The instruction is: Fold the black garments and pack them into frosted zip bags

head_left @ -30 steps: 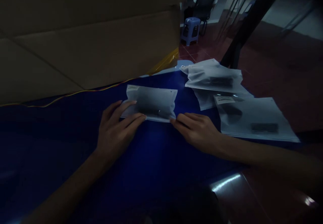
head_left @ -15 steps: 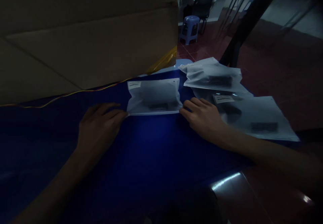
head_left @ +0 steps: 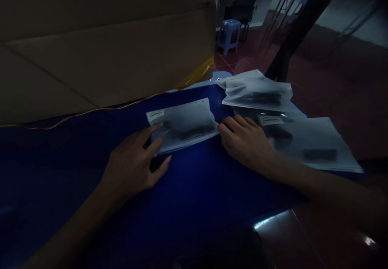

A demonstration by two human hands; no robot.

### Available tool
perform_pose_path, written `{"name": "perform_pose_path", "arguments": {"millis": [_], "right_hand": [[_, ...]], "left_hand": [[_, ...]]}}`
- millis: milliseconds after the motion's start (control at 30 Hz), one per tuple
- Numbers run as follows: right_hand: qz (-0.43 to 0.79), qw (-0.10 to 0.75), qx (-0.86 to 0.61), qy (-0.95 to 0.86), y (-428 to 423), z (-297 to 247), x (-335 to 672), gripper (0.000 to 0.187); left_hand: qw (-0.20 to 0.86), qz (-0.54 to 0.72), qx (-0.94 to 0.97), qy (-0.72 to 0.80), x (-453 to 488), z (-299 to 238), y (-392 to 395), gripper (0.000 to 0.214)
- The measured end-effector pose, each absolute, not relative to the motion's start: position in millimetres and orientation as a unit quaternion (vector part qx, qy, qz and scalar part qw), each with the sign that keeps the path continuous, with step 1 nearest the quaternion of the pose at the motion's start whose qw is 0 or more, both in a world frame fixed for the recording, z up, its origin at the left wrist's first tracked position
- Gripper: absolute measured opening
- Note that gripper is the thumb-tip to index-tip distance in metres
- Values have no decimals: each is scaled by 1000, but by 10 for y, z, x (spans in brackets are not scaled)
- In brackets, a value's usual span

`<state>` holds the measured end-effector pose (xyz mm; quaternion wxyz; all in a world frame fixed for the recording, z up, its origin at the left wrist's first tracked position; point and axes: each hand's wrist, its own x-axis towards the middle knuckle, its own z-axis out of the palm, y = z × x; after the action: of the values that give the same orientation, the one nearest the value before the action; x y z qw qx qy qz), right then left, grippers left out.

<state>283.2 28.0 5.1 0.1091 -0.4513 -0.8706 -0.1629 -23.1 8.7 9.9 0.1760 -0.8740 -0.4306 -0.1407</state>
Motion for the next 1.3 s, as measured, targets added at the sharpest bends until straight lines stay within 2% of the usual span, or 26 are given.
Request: {"name": "perform_pose_path", "arguments": {"millis": [300,533,667,867,1033,1200,1300], "right_hand": [[-184,133,-436,-871,248,62,2818,19],[-144,297,-208,-921,97,24,2656,23],[-126,277,-187,-934,27,-10,2566,36],[-107,209,-270,-934,55,-77,2532,47],[-155,169,-305,-924,55,-106,2520,42],[-227,188,-295,-909,53,-88,2533,34],[-236,237,-251,-909,61,-62,2551,26]], "left_hand": [[223,-144,-883,-388,-287,30,167,15],[224,-275,-877,-324,-201,81,123,22],[193,-329,-874,-301,-116,131,17,27],[139,-337,-888,-280,30,145,-160,26],[123,-315,-903,-265,97,131,-198,17],[156,-291,-900,-285,105,126,-145,13],[170,-250,-904,-303,81,111,-93,13]]}}
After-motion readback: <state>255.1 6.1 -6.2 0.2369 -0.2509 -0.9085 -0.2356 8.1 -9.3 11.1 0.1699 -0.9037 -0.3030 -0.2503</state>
